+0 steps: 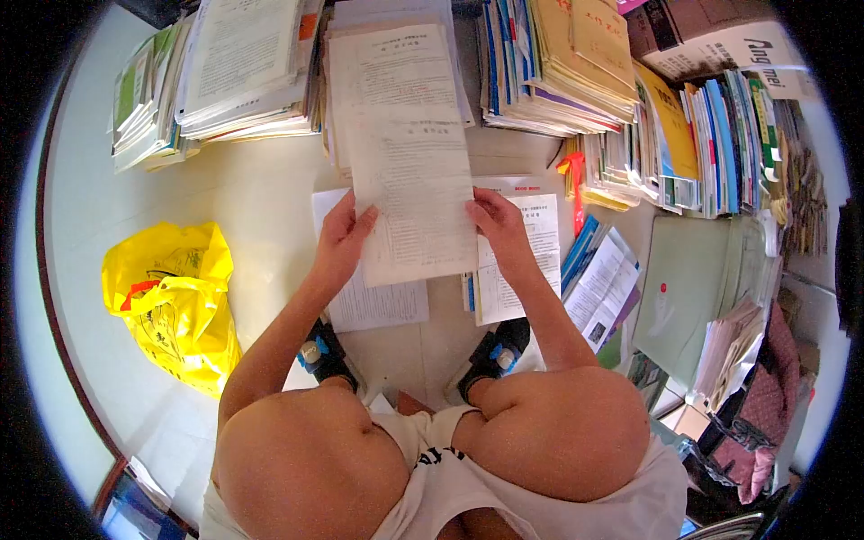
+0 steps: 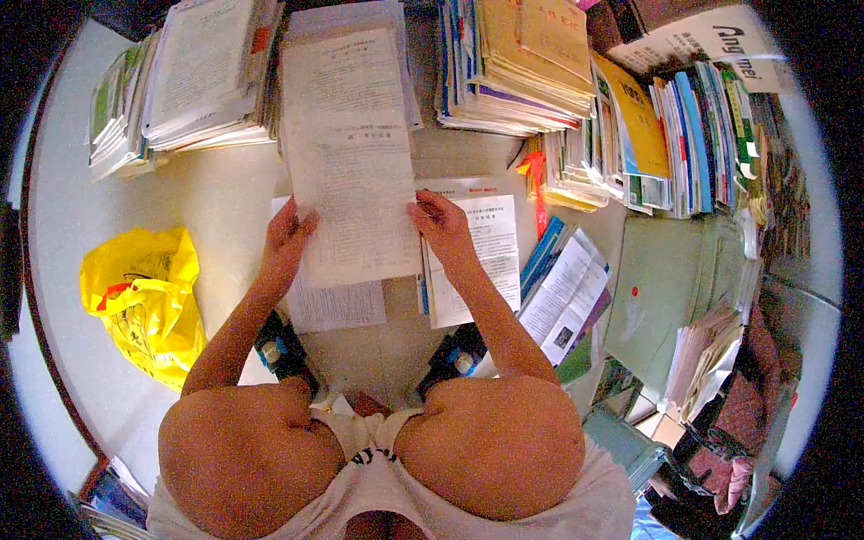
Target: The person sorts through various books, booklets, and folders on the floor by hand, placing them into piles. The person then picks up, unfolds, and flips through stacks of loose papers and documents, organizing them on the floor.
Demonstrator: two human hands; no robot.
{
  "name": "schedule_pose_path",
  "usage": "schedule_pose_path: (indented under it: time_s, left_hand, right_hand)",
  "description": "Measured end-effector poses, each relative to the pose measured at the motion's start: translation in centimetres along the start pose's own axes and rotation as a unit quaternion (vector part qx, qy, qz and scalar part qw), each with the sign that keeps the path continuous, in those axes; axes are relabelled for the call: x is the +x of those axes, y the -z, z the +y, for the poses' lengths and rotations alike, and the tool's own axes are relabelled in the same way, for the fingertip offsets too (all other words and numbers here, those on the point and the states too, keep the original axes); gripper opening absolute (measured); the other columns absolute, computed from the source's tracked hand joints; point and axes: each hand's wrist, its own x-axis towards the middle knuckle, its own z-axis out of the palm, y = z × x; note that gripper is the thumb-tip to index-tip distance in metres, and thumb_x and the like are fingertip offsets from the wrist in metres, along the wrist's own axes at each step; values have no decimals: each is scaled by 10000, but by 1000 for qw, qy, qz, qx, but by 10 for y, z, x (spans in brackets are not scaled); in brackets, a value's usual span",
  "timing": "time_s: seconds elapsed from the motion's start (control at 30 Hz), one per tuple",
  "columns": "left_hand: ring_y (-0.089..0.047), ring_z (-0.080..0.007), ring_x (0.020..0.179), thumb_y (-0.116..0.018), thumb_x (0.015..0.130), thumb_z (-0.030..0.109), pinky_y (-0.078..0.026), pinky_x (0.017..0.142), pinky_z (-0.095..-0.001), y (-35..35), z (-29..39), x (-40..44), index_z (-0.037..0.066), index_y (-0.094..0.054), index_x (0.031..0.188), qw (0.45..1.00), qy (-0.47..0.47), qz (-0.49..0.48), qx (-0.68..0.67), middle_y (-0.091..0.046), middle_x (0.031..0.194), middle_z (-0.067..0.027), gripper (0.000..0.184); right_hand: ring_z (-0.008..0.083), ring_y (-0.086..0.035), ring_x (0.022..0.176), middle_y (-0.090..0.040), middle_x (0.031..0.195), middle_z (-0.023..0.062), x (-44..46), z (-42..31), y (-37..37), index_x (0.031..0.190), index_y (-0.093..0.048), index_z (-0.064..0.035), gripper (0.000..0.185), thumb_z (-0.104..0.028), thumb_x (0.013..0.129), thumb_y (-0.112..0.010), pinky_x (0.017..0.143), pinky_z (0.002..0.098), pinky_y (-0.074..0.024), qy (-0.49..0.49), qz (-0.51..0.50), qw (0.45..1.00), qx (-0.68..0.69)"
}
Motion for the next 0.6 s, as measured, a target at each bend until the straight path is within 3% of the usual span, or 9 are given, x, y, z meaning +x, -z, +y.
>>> schedule_pose_path:
  time_s: [0.07, 0.13, 0.17, 0.23, 0.33, 0.43, 0.47, 0.53, 0.6]
  left_hand:
    - [-592, -125, 1061, -485, 1006, 75, -480, 926, -278, -2, 7, -4, -6, -470, 1359, 999, 13, -45, 19, -617, 1229, -74, 362]
    - [-591, -133, 1080, -486, 1001, 65, -478, 938, -283, -3, 5, -5, -3, -475, 1356, 998, 29, -51, -14, -619, 1229, -77, 362]
    - [-590, -140, 1099, -488, 996, 55, -477, 950, -288, -2, 4, -6, -1, -481, 1354, 996, 45, -56, -47, -621, 1229, -80, 362]
    - [-590, -150, 1112, -490, 989, 44, -476, 958, -292, 1, -2, -7, 4, -477, 1361, 992, 64, -66, -88, -621, 1237, -86, 374]
    - [-593, -168, 1131, -495, 976, 29, -475, 971, -302, 0, 2, -8, 16, -468, 1376, 984, 80, -84, -136, -618, 1254, -96, 401]
    - [-594, -180, 1138, -495, 974, 28, -477, 977, -310, 2, 0, -9, 28, -456, 1390, 986, 83, -55, -137, -613, 1269, -101, 418]
    - [-593, -182, 1141, -491, 977, 29, -479, 977, -312, 6, -2, -9, 32, -450, 1397, 987, 87, -19, -131, -612, 1274, -102, 422]
    - [-591, -185, 1148, -487, 981, 31, -477, 982, -315, 21, -13, -8, 38, -445, 1403, 990, 87, -13, -109, -611, 1278, -101, 424]
    - [-589, -187, 1154, -484, 985, 33, -476, 986, -319, 28, -16, -9, 43, -440, 1408, 992, 87, -8, -86, -609, 1281, -101, 426]
  right_hand:
    - [153, -623, 945, -667, 1061, 80, 0, -7, -4, 1222, -590, -21, 333, -235, 968, -612, 849, 296, -513, -27, -10, 999, 16]
    - [187, -603, 1060, -636, 1150, 74, 2, -7, -9, 1322, -534, -61, 473, -405, 998, -511, 933, 340, -491, -100, -20, 947, 306]
    - [187, -603, 1060, -636, 1150, 74, 2, -5, -10, 1322, -534, -61, 473, -405, 998, -511, 933, 340, -491, -100, -19, 946, 307]
    - [248, -582, 1155, -577, 1309, 103, 4, 2, -10, 1370, -488, -65, 542, -465, 1008, -440, 995, 386, -478, -103, -90, 867, 479]
    - [268, -443, 1319, -511, 1408, 118, -7, 18, -11, 1432, -430, -72, 634, -530, 993, -433, 1104, 450, -365, -130, -113, 881, 440]
    - [253, -507, 1264, -542, 1375, 112, -9, 20, -1, 1410, -441, -57, 565, -398, 975, -558, 1071, 431, -415, -102, -200, 806, 548]
    - [253, -507, 1264, -542, 1375, 112, -8, 19, 3, 1410, -441, -57, 565, -398, 975, -558, 1071, 431, -415, -101, -199, 806, 548]
    - [212, -589, 1148, -612, 1281, 97, -6, 12, 10, 1336, -508, -26, 470, -203, 928, -661, 991, 369, -479, -6, -118, 934, 336]
    - [189, -609, 1092, -639, 1228, 86, -3, 1, 16, 1290, -541, -14, 418, -141, 914, -671, 953, 340, -491, 23, -63, 968, 242]
